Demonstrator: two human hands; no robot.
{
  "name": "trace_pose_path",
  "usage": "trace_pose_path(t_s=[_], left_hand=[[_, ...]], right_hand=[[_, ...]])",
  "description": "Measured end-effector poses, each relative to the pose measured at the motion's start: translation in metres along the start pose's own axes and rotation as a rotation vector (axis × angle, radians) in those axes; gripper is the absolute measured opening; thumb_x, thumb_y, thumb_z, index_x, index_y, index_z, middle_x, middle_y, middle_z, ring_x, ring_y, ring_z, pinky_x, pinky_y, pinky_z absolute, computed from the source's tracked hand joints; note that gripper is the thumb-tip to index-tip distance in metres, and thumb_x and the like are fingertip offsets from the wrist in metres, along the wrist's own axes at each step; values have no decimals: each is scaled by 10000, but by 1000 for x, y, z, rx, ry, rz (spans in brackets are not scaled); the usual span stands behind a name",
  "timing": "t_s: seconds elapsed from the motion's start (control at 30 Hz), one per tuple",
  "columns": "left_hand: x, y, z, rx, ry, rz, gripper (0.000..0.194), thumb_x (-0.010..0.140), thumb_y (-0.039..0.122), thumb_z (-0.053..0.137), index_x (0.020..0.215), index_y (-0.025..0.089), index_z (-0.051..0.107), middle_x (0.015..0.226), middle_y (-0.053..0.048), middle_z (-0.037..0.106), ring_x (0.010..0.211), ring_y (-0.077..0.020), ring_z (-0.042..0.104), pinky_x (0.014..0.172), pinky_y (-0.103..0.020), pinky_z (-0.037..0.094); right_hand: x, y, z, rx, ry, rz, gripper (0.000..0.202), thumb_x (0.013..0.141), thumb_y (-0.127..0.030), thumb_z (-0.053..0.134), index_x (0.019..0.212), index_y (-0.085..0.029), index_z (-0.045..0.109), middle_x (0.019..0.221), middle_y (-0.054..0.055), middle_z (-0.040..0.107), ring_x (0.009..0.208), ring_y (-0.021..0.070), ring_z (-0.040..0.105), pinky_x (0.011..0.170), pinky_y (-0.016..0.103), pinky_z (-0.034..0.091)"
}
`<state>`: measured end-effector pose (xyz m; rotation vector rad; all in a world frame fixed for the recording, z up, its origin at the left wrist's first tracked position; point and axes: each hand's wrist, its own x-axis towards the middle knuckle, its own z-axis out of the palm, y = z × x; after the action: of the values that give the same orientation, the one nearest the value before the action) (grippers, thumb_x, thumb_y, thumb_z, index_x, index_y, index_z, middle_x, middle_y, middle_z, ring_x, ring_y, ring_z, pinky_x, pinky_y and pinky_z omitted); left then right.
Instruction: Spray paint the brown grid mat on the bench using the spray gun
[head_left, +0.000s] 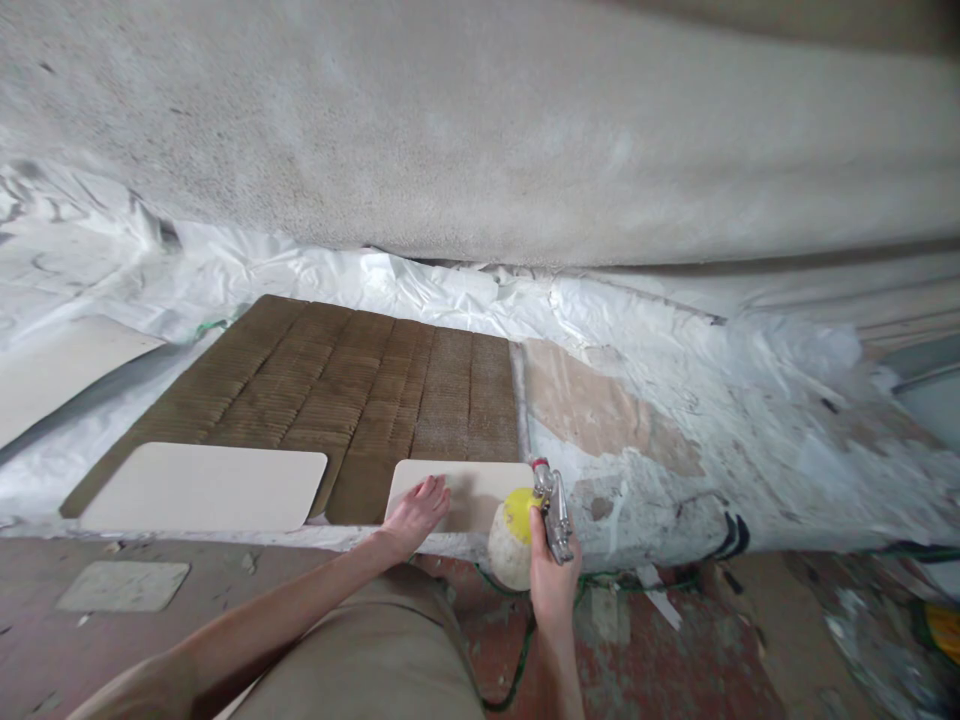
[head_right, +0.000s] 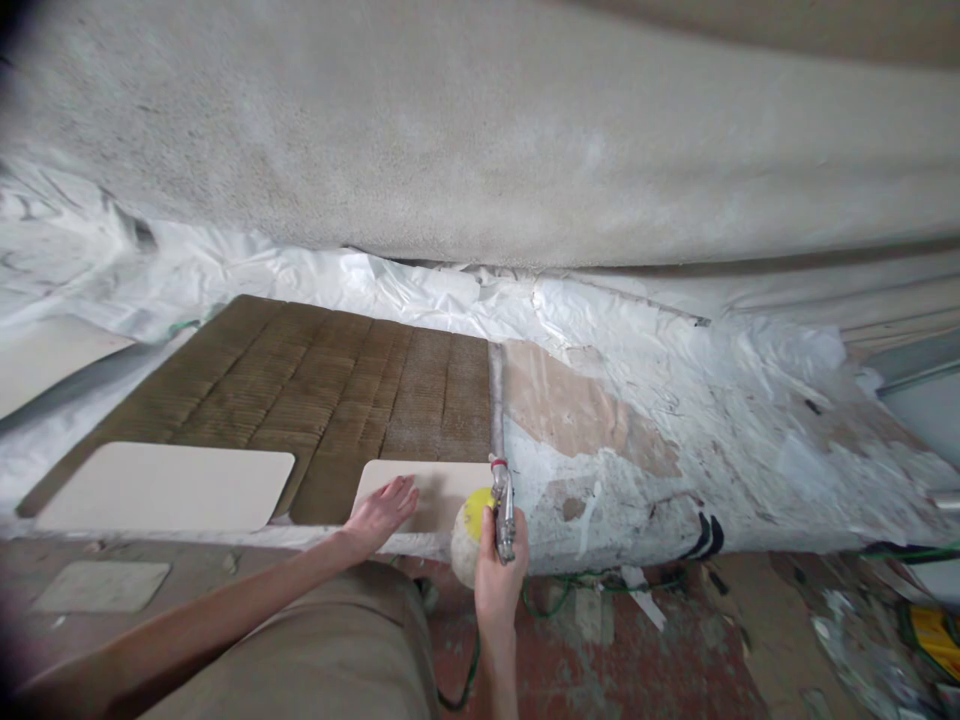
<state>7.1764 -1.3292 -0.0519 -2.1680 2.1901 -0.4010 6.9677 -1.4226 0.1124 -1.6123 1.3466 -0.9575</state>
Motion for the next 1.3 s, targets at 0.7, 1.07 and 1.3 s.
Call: trace_pose_path(t_s=[0.7, 1.07, 1.3], left_hand=[[3, -2, -21, -24, -53, 4, 435, 820, -1, 467, 1232, 121, 536, 1332, -188, 513, 1244, -258, 480, 1012, -422, 437], [5, -4, -25, -25, -72, 15, 439, 821, 4, 442, 1239, 103, 534, 1333, -190, 520, 1240, -260, 485, 1014, -416, 429], [7, -4, -23, -61, -97, 20, 428, 848, 36, 427, 1260, 76, 533, 1356, -221, 491, 1241, -279, 477, 1017, -428, 423]], right_hand=[[-38, 18, -9, 48, 55, -7, 408, 752, -506, 650, 901, -127, 660, 847, 116, 705, 762, 224, 630, 720, 338, 504], [-63, 16, -17, 69, 33, 82, 367, 777, -455, 637, 952, -133, 630, 911, 103, 689, 846, 226, 626, 777, 339, 501], [-78, 7, -4, 21, -94, 36, 320, 820, -440, 588, 946, -149, 627, 904, 82, 670, 837, 212, 611, 793, 354, 495]])
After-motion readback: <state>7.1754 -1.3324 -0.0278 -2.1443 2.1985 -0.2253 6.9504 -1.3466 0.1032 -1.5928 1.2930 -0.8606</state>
